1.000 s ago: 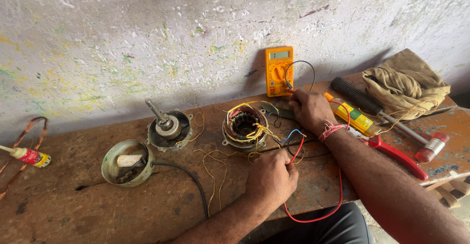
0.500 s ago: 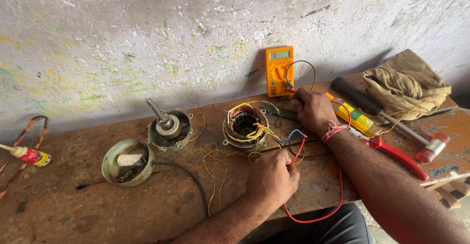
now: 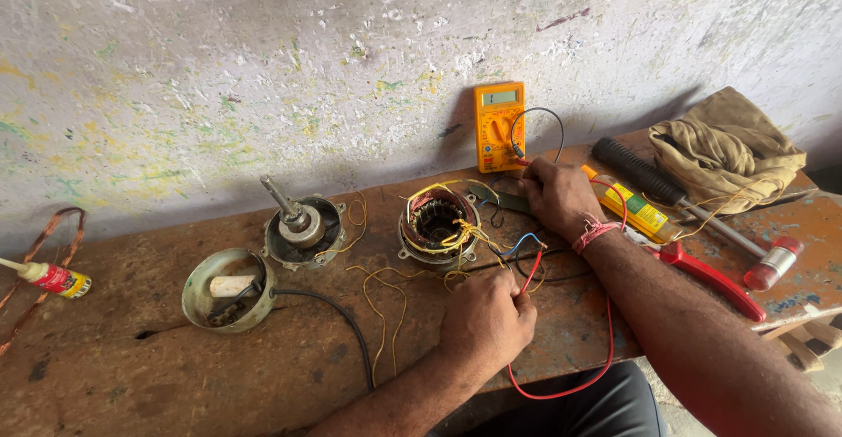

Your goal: The person uses a digital multimeter to test the electrical continuity of a motor stator's windings. They repeatedly connect the multimeter probes to different wires on the stator and observe the readings on the multimeter's display.

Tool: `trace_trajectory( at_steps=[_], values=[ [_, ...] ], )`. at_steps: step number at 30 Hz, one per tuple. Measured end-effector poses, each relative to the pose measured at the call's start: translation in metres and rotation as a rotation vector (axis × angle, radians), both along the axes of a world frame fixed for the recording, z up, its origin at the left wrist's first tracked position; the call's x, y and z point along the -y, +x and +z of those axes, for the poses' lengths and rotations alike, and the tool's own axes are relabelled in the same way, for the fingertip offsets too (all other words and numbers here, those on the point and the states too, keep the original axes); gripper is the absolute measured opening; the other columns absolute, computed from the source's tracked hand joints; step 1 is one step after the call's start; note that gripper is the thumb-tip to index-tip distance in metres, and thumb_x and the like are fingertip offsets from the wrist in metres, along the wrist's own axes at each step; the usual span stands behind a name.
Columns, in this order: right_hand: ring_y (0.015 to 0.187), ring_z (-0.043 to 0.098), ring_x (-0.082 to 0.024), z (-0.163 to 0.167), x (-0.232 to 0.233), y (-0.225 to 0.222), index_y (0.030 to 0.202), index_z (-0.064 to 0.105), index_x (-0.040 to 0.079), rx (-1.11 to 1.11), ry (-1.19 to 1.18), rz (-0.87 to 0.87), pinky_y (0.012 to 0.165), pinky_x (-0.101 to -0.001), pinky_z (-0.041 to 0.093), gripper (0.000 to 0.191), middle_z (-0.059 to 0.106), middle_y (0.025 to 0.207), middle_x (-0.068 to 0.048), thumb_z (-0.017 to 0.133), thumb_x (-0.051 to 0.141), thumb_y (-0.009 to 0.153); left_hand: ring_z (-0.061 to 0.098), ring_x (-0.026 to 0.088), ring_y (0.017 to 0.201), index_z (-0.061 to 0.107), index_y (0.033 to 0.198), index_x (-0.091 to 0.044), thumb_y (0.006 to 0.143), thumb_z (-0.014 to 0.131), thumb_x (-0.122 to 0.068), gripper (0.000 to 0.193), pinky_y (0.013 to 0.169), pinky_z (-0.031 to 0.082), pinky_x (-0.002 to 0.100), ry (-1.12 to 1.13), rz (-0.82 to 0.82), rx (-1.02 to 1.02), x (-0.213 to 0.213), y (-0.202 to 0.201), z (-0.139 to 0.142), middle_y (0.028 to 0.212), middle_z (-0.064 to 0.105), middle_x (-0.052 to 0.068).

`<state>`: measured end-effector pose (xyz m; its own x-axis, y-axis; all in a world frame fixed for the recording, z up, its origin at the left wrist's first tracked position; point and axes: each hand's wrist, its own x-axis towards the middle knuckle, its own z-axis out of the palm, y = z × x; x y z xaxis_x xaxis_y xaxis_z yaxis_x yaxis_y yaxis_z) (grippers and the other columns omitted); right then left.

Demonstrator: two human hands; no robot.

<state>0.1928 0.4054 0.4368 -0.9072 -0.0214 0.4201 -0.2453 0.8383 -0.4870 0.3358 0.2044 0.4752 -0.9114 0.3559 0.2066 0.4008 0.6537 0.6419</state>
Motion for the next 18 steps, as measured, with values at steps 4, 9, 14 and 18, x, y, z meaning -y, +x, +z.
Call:
trace_trajectory(
  at_steps=[4, 9, 14, 18],
  values=[
    [0.083, 0.072, -0.041, 0.0029, -0.0001, -0.0001, 0.099, 0.071, 0.006, 0.041, -0.001, -0.016, 0.076, -0.0494, 0.056, 0.019, 0.073, 0.085, -0.021, 0.072, 0.022, 0.09, 0.071, 0.031, 0.064, 0.068, 0.087, -0.003, 0.087, 0.069, -0.019, 0.016, 0.061, 0.059, 0.044, -0.052, -0.028, 0.091, 0.0002, -0.0001, 0.0021, 0.069, 0.068, 0.015],
    [0.084, 0.072, -0.041, 0.0045, 0.0004, -0.0002, 0.098, 0.071, 0.006, 0.016, 0.003, 0.004, 0.076, -0.0491, 0.056, 0.019, 0.074, 0.086, -0.02, 0.072, 0.022, 0.09, 0.07, 0.031, 0.063, 0.065, 0.076, -0.001, 0.086, 0.072, -0.016, 0.019, 0.059, 0.056, 0.044, 0.132, -0.116, -0.151, -0.0012, 0.0015, -0.0015, 0.067, 0.066, 0.014],
    [0.084, 0.072, -0.041, 0.0052, -0.0004, -0.0019, 0.099, 0.072, 0.006, 0.048, 0.0, -0.013, 0.076, -0.0495, 0.056, 0.019, 0.074, 0.085, -0.02, 0.072, 0.023, 0.09, 0.071, 0.033, 0.064, 0.069, 0.081, -0.003, 0.087, 0.072, -0.016, 0.015, 0.061, 0.057, 0.045, 0.061, -0.038, -0.067, -0.0056, -0.0041, -0.0025, 0.07, 0.069, 0.015],
    [0.084, 0.071, -0.041, 0.0049, -0.0017, -0.0031, 0.098, 0.072, 0.006, 0.005, 0.02, 0.009, 0.076, -0.0496, 0.056, 0.019, 0.074, 0.086, -0.02, 0.072, 0.022, 0.089, 0.072, 0.033, 0.066, 0.07, 0.085, -0.002, 0.087, 0.07, -0.016, 0.014, 0.063, 0.058, 0.045, 0.056, -0.005, -0.023, -0.0061, -0.0054, 0.0006, 0.071, 0.071, 0.016]
  ],
)
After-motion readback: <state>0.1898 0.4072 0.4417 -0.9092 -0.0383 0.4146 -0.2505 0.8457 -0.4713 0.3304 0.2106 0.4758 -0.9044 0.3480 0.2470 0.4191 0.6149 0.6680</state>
